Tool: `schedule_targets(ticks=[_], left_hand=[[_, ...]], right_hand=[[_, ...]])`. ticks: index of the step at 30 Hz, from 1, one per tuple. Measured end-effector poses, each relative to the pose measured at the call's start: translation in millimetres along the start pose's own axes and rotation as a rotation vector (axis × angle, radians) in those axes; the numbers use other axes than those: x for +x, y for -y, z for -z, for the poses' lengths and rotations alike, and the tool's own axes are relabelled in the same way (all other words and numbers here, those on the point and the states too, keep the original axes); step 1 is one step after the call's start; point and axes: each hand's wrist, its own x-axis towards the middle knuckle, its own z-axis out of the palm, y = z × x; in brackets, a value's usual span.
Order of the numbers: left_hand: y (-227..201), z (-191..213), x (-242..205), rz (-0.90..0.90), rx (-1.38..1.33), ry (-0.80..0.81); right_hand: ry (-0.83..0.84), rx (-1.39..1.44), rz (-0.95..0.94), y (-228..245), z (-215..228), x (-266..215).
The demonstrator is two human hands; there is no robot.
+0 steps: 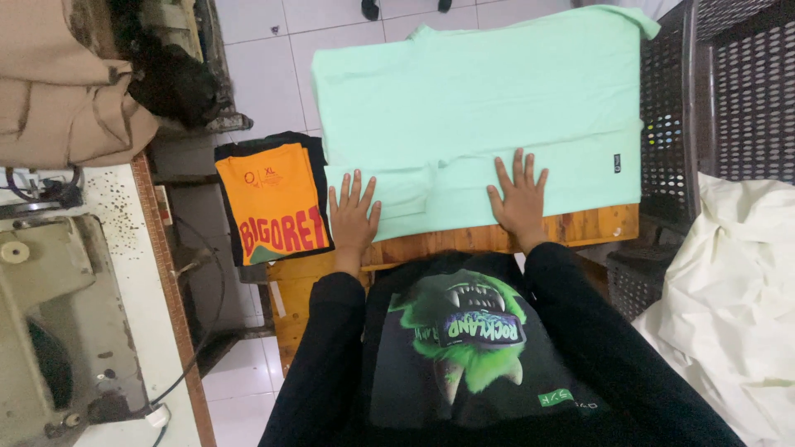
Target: A person is meticulously folding a light green t-shirt on a wooden table.
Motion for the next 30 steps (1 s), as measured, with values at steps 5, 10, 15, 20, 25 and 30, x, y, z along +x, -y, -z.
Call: schedule_targets(ticks=[5,10,15,20,25,30], left_hand=[[-7.9,10.8,3.2,0.016,0.065,0.094],[-28.6,18.3,-1.8,0.234,0.078,0.202],[-50.8,-9.7,-33.7,0.656,-0.003,-0.078],[-12.1,-58.4,-59.2,1.183,-0.152,-0.277],[71.0,-91.2,-62.2,1.702,-0.828,-0.384],[54.0,-41.6,-44.1,1.675,-0.961,-0.051]], right_hand=[[0.038,0.013,-0.238,-70.1,13.2,-27.2],[-0.142,0.101,-0.440,-133.9,18.3,-52.1],[-0.251,0.434,-0.895,-245.9,-52.0,-40.2],[0.020,0.759,-1.005,-294.3,-77.9,-31.8],[-0.326,1.269,-0.994,-287.6,-72.5,-21.0],[-0.576,1.411,-0.992,-255.3,-17.6,-23.7]])
